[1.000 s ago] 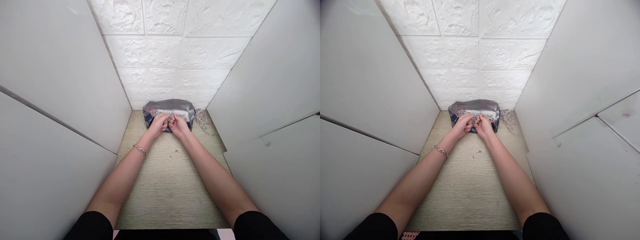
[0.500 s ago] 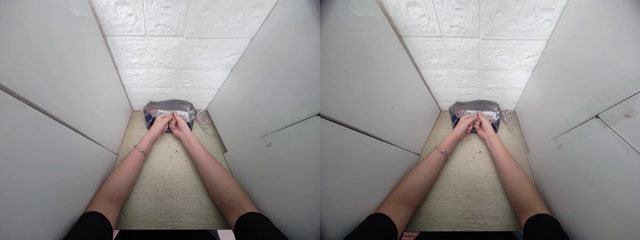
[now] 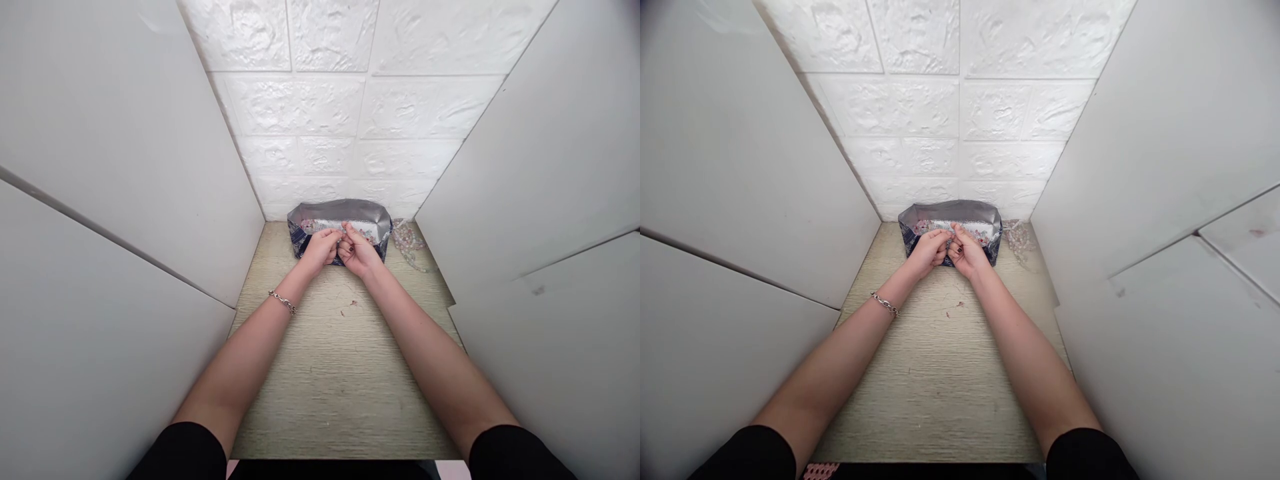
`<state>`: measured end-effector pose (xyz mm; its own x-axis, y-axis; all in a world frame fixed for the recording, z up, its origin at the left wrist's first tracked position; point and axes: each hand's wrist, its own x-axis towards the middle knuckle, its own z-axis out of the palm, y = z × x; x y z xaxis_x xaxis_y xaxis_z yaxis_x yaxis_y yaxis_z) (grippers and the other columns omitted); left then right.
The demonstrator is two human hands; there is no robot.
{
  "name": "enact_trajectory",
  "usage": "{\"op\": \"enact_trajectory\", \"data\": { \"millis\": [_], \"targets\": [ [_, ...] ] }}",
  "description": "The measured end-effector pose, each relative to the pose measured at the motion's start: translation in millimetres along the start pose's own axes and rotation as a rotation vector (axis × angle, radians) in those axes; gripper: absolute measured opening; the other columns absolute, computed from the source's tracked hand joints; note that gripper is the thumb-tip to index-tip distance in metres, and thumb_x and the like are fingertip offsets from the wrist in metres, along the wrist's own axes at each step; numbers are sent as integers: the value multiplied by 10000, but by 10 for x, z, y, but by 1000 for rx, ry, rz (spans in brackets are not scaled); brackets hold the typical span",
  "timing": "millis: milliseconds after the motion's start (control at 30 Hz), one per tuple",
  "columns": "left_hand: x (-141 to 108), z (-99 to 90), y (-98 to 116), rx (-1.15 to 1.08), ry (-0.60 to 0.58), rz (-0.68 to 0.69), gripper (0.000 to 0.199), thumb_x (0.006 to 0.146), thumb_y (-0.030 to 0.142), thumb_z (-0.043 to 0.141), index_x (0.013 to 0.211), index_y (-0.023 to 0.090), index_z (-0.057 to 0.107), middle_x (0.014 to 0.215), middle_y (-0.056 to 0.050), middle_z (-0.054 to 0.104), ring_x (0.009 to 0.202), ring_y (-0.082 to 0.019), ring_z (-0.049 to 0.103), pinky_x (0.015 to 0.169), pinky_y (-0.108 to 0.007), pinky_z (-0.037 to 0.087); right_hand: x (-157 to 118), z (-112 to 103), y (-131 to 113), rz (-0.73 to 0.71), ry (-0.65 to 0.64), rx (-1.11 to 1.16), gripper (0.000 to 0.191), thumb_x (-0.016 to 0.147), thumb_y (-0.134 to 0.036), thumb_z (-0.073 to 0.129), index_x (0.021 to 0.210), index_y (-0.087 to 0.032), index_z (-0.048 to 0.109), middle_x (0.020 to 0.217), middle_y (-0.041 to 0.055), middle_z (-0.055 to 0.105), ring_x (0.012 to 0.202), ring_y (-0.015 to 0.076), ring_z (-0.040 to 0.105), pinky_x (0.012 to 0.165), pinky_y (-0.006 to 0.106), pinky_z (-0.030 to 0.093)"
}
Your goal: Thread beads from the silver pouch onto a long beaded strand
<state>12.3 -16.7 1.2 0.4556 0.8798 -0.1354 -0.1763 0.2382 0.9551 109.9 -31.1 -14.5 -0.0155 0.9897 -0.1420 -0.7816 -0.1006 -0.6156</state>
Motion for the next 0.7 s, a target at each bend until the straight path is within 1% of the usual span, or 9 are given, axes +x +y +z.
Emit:
{"op": "enact_trajectory", "data": {
  "millis": [233, 433, 700],
  "targets": [
    [-18, 3, 9, -17, 2, -3, 127, 677, 264, 525, 654, 156, 464, 382, 103, 249, 275, 6, 187, 312, -152, 86, 1, -17, 9, -5, -39, 8, 119, 702, -238, 569, 790, -174, 520, 453, -92, 368, 323, -5, 260, 303, 110, 199],
    [-13, 5, 12, -17, -4, 6, 131, 680, 264, 513, 648, 154, 449, 383, 104, 243, 274, 4, 187, 310, -152, 86, 7, -20, 8, 3, -32, -8, 112, 701, -235, 572, 783, -176, 522, 438, -98, 331, 323, -3, 249, 306, 115, 193],
    [-2, -22, 0, -45, -36, 4, 116, 670, 253, 506, 639, 159, 445, 383, 105, 225, 274, 0, 172, 309, -159, 74, 10, -21, 5, 23, -28, 0, 80, 717, -199, 543, 784, -163, 518, 458, -86, 386, 326, -4, 258, 306, 117, 195]
  ]
}}
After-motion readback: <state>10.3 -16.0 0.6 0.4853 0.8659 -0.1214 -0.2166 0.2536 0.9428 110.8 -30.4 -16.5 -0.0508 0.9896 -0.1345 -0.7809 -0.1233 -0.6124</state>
